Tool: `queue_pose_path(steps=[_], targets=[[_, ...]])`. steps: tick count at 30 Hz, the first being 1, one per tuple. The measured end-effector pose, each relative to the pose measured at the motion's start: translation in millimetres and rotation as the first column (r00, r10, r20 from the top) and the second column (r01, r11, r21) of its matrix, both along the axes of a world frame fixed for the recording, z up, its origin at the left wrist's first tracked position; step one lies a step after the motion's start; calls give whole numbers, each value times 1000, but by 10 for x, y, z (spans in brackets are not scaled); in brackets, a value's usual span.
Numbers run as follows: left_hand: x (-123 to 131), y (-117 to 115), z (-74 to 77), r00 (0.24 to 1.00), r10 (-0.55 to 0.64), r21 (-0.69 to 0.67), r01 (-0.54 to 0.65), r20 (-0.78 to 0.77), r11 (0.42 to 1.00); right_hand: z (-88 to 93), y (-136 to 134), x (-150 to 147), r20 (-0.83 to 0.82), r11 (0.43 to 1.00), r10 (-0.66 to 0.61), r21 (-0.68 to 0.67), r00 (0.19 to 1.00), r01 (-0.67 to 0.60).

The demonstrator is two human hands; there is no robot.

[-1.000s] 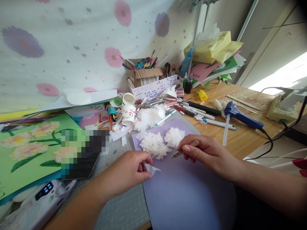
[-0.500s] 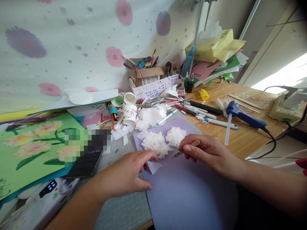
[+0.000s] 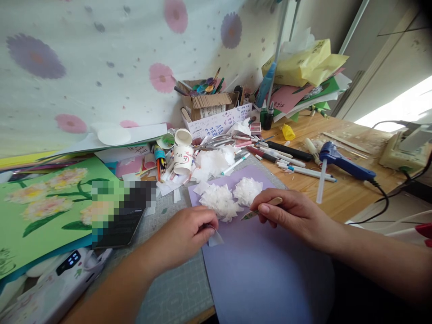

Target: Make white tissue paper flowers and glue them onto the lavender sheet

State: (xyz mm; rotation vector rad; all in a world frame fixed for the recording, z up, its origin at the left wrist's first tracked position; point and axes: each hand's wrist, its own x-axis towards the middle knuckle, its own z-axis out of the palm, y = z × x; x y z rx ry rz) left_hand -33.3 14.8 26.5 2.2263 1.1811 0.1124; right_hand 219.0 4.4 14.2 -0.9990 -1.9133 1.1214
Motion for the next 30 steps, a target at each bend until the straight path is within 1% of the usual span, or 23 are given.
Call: queue_pose_path(steps=[3, 5, 12, 15, 17, 19, 23, 26, 30], targets=[[3, -9, 3, 999, -18, 2, 18, 37, 1000, 2, -17, 3, -2, 1000, 19, 8, 1000, -19], [10, -17, 6, 999, -16, 2, 16, 31, 1000, 16, -32, 2, -6, 998, 46, 37, 999, -46], [33, -44, 25, 998, 46, -23, -47, -38, 999, 76, -110, -18, 46, 963, 158, 215, 986, -164], [49, -51, 13, 999, 31, -27, -32, -37, 999, 61, -187, -56, 134, 919, 231, 296, 964, -261], [76, -59, -4, 1000, 21, -11, -21, -8, 1000, 40, -240, -89, 215, 874, 285, 341, 934, -346], [107, -71, -30, 999, 13, 16, -13, 38, 1000, 20, -277, -116, 282, 839, 313, 365, 907, -403], [140, -86, -104, 993, 11, 57, -18, 116, 998, -17, -296, -138, 360, 812, 268, 414, 894, -410], [138, -74, -158, 992, 42, 83, -52, 116, 995, -50, -284, -152, 413, 791, 203, 465, 888, -397], [136, -48, -207, 990, 60, 103, -73, 128, 992, -112, -270, -188, 469, 763, 147, 507, 871, -402]])
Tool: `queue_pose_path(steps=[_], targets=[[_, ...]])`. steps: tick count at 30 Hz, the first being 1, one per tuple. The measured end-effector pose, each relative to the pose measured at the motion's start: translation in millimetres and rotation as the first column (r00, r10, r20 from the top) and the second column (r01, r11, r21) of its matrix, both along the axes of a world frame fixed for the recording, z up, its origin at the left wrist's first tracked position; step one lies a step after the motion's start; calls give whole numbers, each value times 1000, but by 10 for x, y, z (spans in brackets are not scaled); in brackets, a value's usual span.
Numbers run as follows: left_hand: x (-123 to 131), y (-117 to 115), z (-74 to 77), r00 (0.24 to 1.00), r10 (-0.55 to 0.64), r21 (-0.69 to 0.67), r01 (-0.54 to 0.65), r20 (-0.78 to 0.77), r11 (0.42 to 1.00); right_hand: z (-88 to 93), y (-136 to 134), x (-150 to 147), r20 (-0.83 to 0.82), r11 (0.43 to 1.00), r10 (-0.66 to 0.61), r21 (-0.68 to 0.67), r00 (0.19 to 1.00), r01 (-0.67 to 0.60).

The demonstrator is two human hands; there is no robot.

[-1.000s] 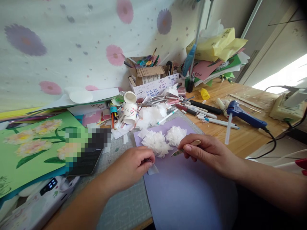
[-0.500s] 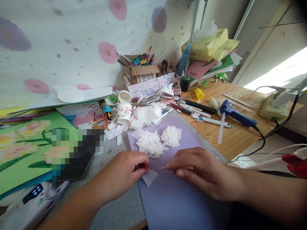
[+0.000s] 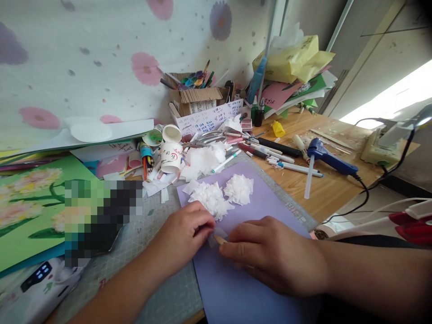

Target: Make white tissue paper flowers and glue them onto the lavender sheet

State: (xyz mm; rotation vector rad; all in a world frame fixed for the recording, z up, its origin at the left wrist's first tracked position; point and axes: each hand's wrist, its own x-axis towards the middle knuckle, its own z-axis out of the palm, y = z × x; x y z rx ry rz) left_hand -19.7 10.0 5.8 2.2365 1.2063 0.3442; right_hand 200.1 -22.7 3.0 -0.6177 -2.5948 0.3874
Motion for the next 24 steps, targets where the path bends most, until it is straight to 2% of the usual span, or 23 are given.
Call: queue_pose_path(steps=[5, 11, 15, 24], targets=[[8, 11, -17, 1000, 12, 12, -12, 5, 1000, -51, 13, -42, 69, 998, -40, 47, 997, 37], [19, 11, -31, 1000, 9, 22, -9, 24, 1000, -7, 9, -76, 147, 994, -58, 99, 987, 44], [29, -1, -25, 999, 21, 59, -19, -24, 998, 11, -2, -102, 209, 989, -95, 128, 973, 69], [28, -24, -7, 994, 52, 90, -44, -95, 995, 48, -28, -176, 302, 985, -95, 166, 949, 46]])
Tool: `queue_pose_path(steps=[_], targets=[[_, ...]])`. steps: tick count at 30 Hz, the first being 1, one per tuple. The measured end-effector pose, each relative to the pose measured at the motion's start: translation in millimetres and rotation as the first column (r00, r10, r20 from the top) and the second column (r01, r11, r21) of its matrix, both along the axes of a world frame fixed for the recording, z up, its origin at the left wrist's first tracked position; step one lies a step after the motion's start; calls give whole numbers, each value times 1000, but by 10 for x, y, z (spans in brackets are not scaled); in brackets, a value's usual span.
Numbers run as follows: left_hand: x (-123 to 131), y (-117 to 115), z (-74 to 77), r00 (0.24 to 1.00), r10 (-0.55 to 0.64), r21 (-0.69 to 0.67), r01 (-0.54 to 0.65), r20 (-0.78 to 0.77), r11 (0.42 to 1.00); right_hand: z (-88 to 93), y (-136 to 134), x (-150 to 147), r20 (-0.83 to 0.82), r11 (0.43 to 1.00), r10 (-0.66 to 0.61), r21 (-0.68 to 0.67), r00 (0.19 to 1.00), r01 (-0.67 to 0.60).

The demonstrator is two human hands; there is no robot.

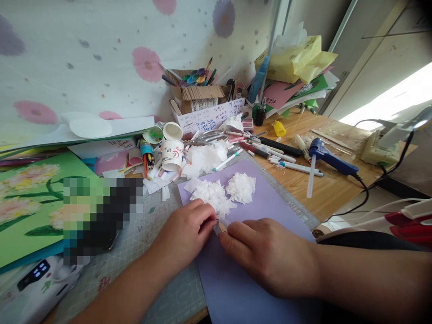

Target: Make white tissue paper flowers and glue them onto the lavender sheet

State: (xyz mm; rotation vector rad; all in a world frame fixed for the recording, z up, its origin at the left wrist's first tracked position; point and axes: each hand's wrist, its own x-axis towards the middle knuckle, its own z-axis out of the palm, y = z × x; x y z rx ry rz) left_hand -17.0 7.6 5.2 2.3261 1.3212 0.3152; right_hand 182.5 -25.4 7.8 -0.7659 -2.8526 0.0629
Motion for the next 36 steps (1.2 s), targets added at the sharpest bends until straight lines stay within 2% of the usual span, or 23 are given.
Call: queue_pose_path(steps=[19, 24, 29, 32, 34, 36], targets=[[21, 26, -30, 999, 19, -10, -20, -34, 1000, -72, -97, -230, -3, 972, -1, 237, 1000, 2], [29, 24, -36, 999, 33, -6, -33, -14, 999, -73, -94, -272, 9, 970, -9, 241, 1000, 7], [23, 16, -36, 999, 34, 3, -34, -26, 999, -50, -88, -248, 7, 985, -25, 173, 1000, 24], [14, 12, -44, 999, 30, 13, -29, -34, 999, -18, -84, -154, -75, 989, 9, 146, 997, 2], [12, 15, -48, 999, 24, 25, -24, -33, 999, 4, -73, -64, -210, 991, 47, 133, 976, -19], [13, 23, -47, 999, 18, 34, -17, -33, 999, 13, -50, 31, -345, 995, 30, 97, 938, 4]])
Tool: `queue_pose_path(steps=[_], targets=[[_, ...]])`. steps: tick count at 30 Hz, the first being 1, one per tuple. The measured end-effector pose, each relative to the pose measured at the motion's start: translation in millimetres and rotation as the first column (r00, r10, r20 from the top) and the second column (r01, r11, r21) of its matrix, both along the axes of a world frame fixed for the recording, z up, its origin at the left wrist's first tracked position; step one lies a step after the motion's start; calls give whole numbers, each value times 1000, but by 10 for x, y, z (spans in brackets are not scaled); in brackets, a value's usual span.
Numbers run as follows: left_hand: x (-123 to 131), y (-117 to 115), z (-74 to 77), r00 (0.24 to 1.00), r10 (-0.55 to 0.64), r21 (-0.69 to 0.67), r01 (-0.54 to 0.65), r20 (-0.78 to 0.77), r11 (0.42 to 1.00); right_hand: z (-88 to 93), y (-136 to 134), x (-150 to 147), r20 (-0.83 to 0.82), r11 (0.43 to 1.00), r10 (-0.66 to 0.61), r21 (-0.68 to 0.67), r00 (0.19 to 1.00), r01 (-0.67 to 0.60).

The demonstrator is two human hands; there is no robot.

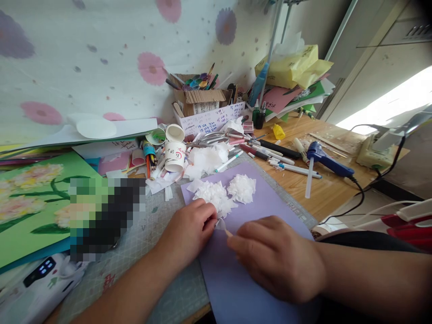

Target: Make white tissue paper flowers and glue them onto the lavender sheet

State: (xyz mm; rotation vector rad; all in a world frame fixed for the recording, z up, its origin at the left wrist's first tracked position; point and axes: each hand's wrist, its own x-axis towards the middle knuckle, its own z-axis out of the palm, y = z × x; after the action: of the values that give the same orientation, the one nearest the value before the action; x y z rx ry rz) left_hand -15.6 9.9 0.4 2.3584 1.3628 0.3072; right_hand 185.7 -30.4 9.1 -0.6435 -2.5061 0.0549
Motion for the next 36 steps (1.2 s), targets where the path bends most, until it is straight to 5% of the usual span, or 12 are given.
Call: queue_pose_path(steps=[6, 18, 21, 26, 29, 33, 36], targets=[[-10, 1, 36, 999, 12, 6, -12, 34, 1000, -90, 85, 154, 15, 988, -12, -155, 1000, 14], [-22, -24, 88, 999, 10, -100, -5, 47, 995, -109, 135, 89, 143, 971, 7, -238, 990, 28], [-28, -1, 32, 999, 10, -54, -7, 41, 999, -75, 157, 103, 56, 960, 7, -279, 998, 9], [-23, -23, 2, 996, 46, -12, -46, 72, 999, 49, 246, 190, -318, 933, -91, -359, 944, -31], [-57, -4, 34, 983, 139, 67, -148, 124, 987, 53, 279, 203, -418, 833, -215, -550, 883, -58], [-127, 196, 102, 948, 271, 244, -306, 165, 920, -73, 227, 125, -429, 519, -286, -821, 857, -238], [-100, 473, 156, 963, 250, 318, -271, 106, 909, -165, 168, 56, -429, 388, -256, -867, 866, -314]])
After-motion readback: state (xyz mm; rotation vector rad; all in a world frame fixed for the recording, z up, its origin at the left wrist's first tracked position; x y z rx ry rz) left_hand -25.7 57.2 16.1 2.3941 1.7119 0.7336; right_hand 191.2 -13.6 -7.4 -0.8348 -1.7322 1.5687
